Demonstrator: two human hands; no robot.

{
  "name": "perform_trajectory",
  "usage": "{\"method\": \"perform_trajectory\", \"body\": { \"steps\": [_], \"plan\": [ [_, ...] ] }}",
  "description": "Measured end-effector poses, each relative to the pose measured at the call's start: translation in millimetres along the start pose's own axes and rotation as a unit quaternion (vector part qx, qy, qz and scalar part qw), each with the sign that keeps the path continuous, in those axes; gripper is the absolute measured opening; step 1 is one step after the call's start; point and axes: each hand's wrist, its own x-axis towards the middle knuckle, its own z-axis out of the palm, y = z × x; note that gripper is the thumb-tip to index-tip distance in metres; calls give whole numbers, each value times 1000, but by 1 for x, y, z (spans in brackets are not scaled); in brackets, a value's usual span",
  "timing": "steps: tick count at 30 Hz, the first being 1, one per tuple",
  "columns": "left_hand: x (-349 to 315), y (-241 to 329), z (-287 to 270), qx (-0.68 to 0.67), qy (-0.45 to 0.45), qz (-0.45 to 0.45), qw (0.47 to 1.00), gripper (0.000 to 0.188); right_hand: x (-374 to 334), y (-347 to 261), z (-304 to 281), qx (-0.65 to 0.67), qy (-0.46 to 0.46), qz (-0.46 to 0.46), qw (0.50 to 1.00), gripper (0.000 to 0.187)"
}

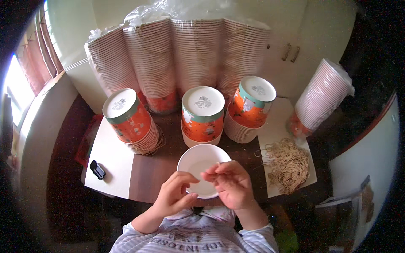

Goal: Counting out paper cups from a large stack and securing the small bundle with a rubber band.

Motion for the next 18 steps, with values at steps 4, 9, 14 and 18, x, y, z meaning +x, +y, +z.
{"method": "perform_trajectory", "body": {
  "steps": [4,9,14,18],
  "plan": [
    [3,-13,13,26,4,19,999,32,7,13,15,-24,-31,18,999,26],
    [5,-26,10,-20,-8,-1,1000,7,16,6,7,-75,19,-55,995,38],
    [3,-26,-8,-99,-54,-20,993,19,17,-16,-11,-202,30,-117,972,38],
    [-2,-34,-24,-158,-72,-78,982,29,14,-27,-23,-337,72,-158,925,39]
  ]
}}
